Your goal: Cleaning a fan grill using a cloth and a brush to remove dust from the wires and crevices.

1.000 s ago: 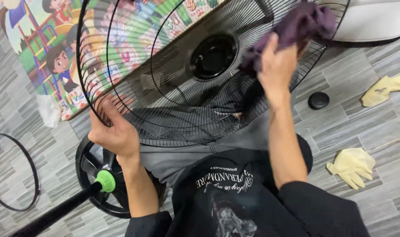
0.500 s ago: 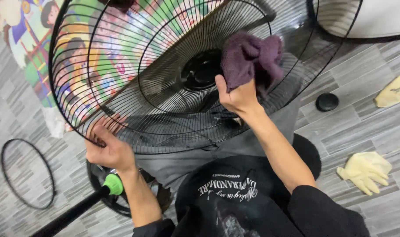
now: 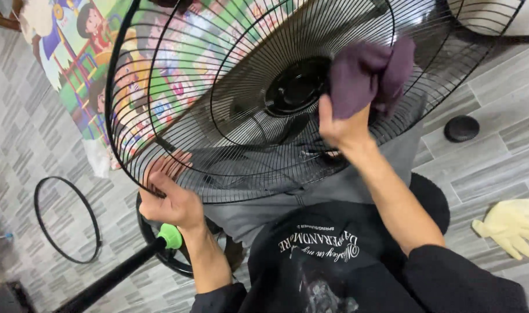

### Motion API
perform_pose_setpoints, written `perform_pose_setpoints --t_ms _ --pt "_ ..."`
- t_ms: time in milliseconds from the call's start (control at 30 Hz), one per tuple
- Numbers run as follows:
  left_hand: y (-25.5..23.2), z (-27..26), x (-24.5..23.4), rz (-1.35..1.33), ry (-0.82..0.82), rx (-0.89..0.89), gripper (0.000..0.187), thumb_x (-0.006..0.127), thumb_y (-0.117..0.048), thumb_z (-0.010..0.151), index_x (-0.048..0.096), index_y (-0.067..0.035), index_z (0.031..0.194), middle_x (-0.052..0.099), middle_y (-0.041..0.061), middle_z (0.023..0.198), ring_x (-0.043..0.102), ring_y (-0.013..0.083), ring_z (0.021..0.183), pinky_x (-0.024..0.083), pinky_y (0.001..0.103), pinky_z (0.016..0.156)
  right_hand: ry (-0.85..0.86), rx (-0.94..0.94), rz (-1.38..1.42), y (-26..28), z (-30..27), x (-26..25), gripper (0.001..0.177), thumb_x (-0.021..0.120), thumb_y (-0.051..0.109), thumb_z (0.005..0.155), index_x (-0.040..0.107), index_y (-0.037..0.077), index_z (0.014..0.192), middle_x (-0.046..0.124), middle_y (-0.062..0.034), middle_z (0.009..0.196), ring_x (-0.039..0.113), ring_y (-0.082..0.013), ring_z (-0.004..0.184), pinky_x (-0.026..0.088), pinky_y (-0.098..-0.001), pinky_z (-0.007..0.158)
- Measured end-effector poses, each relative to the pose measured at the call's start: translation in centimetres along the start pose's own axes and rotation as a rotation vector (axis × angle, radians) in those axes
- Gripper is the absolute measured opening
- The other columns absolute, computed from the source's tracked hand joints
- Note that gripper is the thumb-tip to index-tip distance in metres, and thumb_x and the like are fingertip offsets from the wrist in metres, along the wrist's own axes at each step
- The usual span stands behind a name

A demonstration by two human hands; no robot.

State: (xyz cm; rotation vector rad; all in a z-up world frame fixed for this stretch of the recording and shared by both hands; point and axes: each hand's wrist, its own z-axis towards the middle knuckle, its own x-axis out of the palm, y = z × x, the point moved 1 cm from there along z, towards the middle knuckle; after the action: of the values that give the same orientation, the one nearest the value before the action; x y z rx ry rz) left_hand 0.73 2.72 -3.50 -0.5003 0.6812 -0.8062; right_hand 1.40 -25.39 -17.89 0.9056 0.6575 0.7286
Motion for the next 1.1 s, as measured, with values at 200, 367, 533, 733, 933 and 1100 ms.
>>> perform_pose_setpoints --t_ms 200,367,533,733,933,1100 --pt "-1.9 0.8 1.3 0.133 0.003 0.062 0.031 0.046 -0.01 0.112 0.066 0.012 0.102 0.073 0.027 0.083 0.076 0.0355 0.072 0.065 0.039 0.058 0.2 0.251 0.007 -1.0 -14.5 3.2 0.04 0.086 0.03 0.074 0.072 0.002 0.098 0.071 -0.0226 0.093 0.073 -0.0399 0.094 0.052 -0.0519 0.08" --pt "-2.6 0.5 0.5 -0.04 -0.026 -0.013 0.032 0.043 -0.008 0.111 0.06 0.017 0.099 0.07 0.033 0.083 0.075 0.0386 0.069 0.064 0.042 0.059 0.196 -0.01 0.028 3.9 -7.2 4.9 0.047 0.081 0.043 0.081 0.068 0.001 0.097 0.069 -0.023 0.091 0.071 -0.0421 0.092 0.053 -0.0527 0.086" --pt "-2.4 -0.3 0.4 -0.083 -0.059 -0.008 0.032 0.044 -0.008 0.111 0.058 0.019 0.099 0.069 0.036 0.081 0.074 0.0411 0.068 0.063 0.044 0.057 0.117 -0.012 0.045 5.9 -4.8 5.1 0.042 0.085 0.04 0.082 0.066 0.003 0.087 0.067 -0.0177 0.08 0.072 -0.0356 0.083 0.055 -0.0419 0.082" --pt "-2.3 -0.1 0.7 -0.094 -0.03 0.022 0.037 0.043 -0.01 0.111 0.058 0.021 0.098 0.067 0.035 0.082 0.074 0.0445 0.068 0.063 0.047 0.058 0.13 -0.096 0.074 4.3 -4.3 5.6 0.037 0.082 0.035 0.085 0.06 0.009 0.072 0.062 -0.0128 0.07 0.068 -0.0301 0.07 0.05 -0.038 0.073" --pt "-3.1 0.0 1.8 -0.099 0.001 -0.002 0.04 0.043 -0.013 0.112 0.056 0.022 0.098 0.068 0.037 0.081 0.074 0.0451 0.066 0.063 0.047 0.06 -0.054 0.0 0.0 3.6 -4.4 5.7 0.041 0.093 0.032 0.076 0.064 0.004 0.084 0.063 -0.0148 0.077 0.069 -0.0335 0.077 0.052 -0.0421 0.075" --pt "-1.9 -0.3 2.0 -0.055 0.02 -0.06 0.036 0.041 -0.012 0.113 0.058 0.019 0.101 0.069 0.038 0.085 0.075 0.0445 0.07 0.063 0.043 0.059 -0.046 -0.022 -0.078 5.0 -3.2 2.9 0.035 0.096 0.021 0.072 0.066 0.004 0.069 0.063 -0.0157 0.066 0.07 -0.031 0.07 0.05 -0.0417 0.067"
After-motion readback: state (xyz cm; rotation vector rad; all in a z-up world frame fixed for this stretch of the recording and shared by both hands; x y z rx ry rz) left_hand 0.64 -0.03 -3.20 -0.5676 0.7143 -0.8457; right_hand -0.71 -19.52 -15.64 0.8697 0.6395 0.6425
